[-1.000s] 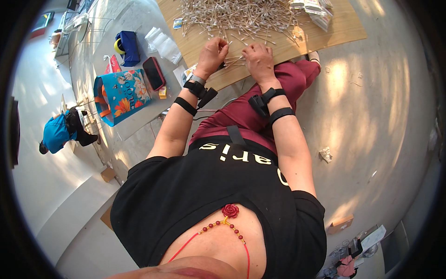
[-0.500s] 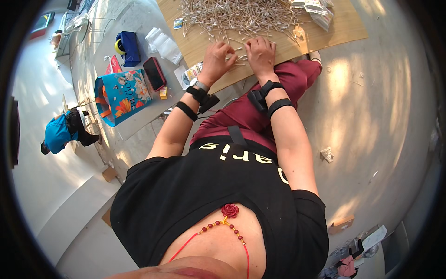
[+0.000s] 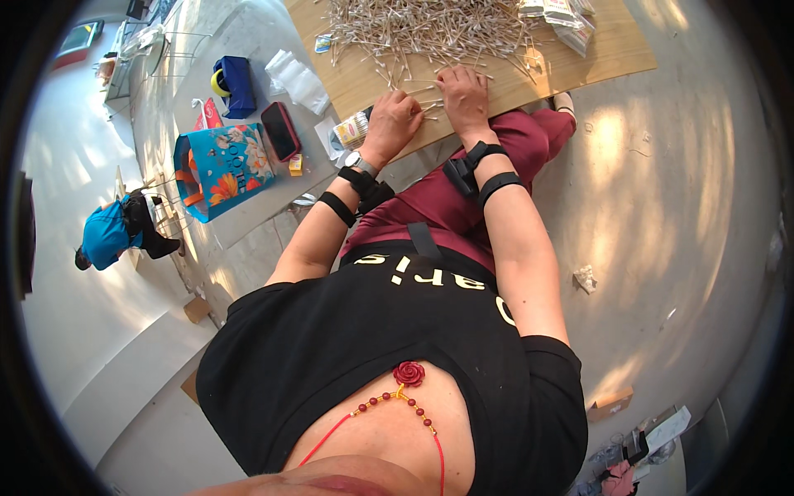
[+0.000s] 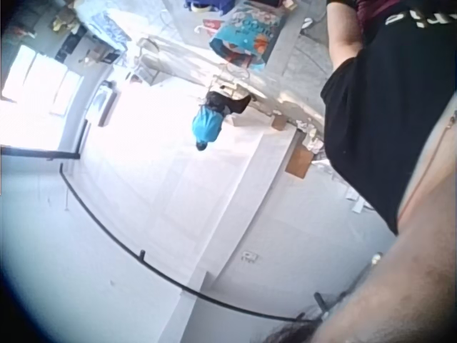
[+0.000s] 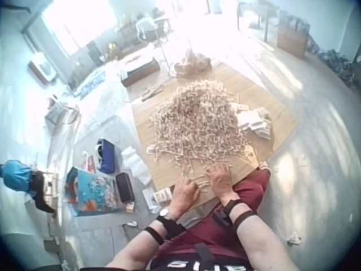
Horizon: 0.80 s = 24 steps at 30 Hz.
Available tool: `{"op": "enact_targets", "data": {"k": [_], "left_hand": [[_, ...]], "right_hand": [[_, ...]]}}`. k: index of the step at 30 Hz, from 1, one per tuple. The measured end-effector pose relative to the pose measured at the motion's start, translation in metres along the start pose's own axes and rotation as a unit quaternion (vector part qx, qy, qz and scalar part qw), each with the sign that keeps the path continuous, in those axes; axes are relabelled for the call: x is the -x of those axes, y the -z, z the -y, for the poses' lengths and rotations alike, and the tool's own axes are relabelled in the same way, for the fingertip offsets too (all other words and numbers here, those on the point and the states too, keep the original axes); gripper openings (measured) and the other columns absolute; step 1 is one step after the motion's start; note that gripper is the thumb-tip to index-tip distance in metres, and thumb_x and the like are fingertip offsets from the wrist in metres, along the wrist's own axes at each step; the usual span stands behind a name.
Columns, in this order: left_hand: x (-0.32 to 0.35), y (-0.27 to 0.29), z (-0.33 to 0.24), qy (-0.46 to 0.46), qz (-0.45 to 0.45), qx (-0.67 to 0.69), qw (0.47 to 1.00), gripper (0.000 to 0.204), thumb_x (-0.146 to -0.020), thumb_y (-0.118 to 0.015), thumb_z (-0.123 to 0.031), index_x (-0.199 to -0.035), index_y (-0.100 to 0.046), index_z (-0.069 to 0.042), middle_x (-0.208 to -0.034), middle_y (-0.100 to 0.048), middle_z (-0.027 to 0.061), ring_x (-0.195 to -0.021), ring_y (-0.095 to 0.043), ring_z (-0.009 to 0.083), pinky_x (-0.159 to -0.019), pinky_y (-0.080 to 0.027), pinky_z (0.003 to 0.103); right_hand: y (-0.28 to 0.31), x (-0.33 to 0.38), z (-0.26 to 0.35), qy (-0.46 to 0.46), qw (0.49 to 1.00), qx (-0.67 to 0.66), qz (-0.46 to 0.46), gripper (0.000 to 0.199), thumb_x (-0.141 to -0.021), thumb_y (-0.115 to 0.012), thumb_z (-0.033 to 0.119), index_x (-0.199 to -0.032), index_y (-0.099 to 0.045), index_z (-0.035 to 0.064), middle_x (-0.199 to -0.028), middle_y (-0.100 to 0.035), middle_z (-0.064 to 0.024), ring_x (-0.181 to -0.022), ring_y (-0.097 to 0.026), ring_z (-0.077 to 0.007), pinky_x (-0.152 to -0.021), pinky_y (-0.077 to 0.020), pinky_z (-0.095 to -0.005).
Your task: The person places short thin strips side-by-side onto a small dark rectangular plate on a wooden surface.
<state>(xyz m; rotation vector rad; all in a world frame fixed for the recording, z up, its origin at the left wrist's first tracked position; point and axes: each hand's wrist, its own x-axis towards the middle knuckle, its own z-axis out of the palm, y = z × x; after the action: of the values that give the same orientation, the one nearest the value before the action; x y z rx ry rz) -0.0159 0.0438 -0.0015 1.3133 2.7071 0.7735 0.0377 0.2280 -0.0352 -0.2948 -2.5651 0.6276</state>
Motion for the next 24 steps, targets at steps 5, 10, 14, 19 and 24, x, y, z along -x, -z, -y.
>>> {"op": "enact_targets", "data": {"k": [5, 10, 14, 19, 24], "left_hand": [[-0.004, 0.009, -0.005, -0.054, -0.002, -0.038, 0.998, 0.009, -0.088, -0.076, -0.016, -0.091, -0.07, -0.009, -0.098, -0.064, 0.0085, -0.099, -0.062, 0.0305, -0.091, -0.049, 0.043], [-0.003, 0.018, -0.006, -0.101, -0.013, -0.05, 0.994, 0.009, -0.09, -0.074, -0.014, -0.095, -0.069, -0.009, -0.1, -0.063, 0.007, -0.099, -0.061, 0.0288, -0.091, -0.048, 0.041], [0.002, 0.021, -0.006, -0.122, -0.019, -0.027, 0.992, 0.01, -0.091, -0.074, -0.013, -0.096, -0.068, -0.008, -0.101, -0.063, 0.0072, -0.098, -0.061, 0.029, -0.09, -0.048, 0.041], [0.019, 0.021, -0.007, -0.121, 0.012, -0.016, 0.992, 0.01, -0.091, -0.074, -0.013, -0.096, -0.067, -0.008, -0.1, -0.063, 0.0073, -0.097, -0.06, 0.029, -0.089, -0.048, 0.041], [0.031, 0.017, -0.01, -0.12, 0.031, -0.029, 0.992, 0.01, -0.09, -0.074, -0.013, -0.096, -0.067, -0.009, -0.099, -0.063, 0.0069, -0.096, -0.06, 0.0281, -0.087, -0.047, 0.04]], "right_hand": [[-0.004, -0.003, -0.005, 0.025, 1.0, -0.002, -0.003, 0.013, -0.094, -0.073, 0.023, -0.105, -0.069, 0.0163, -0.101, -0.068, -0.0014, -0.103, -0.066, -0.0245, -0.092, -0.0461, -0.042], [-0.006, -0.003, -0.005, 0.044, 0.999, -0.006, 0.003, 0.012, -0.094, -0.072, 0.021, -0.104, -0.07, 0.0161, -0.101, -0.068, -0.0012, -0.103, -0.066, -0.0242, -0.093, -0.0455, -0.0414], [-0.006, -0.003, -0.005, 0.056, 0.998, -0.014, 0.003, 0.011, -0.092, -0.072, 0.019, -0.102, -0.07, 0.0161, -0.1, -0.068, -0.0006, -0.104, -0.065, -0.0236, -0.093, -0.045, -0.0407], [-0.005, -0.001, -0.005, 0.061, 0.998, -0.017, 0.005, 0.01, -0.091, -0.072, 0.017, -0.101, -0.071, 0.0164, -0.1, -0.067, 0.0006, -0.104, -0.065, -0.0226, -0.094, -0.0444, -0.0404], [-0.002, 0.002, -0.003, 0.062, 0.998, -0.026, 0.019, 0.009, -0.091, -0.072, 0.017, -0.1, -0.072, 0.0166, -0.101, -0.068, 0.0011, -0.105, -0.065, -0.0221, -0.095, -0.0442, -0.0404]]}}
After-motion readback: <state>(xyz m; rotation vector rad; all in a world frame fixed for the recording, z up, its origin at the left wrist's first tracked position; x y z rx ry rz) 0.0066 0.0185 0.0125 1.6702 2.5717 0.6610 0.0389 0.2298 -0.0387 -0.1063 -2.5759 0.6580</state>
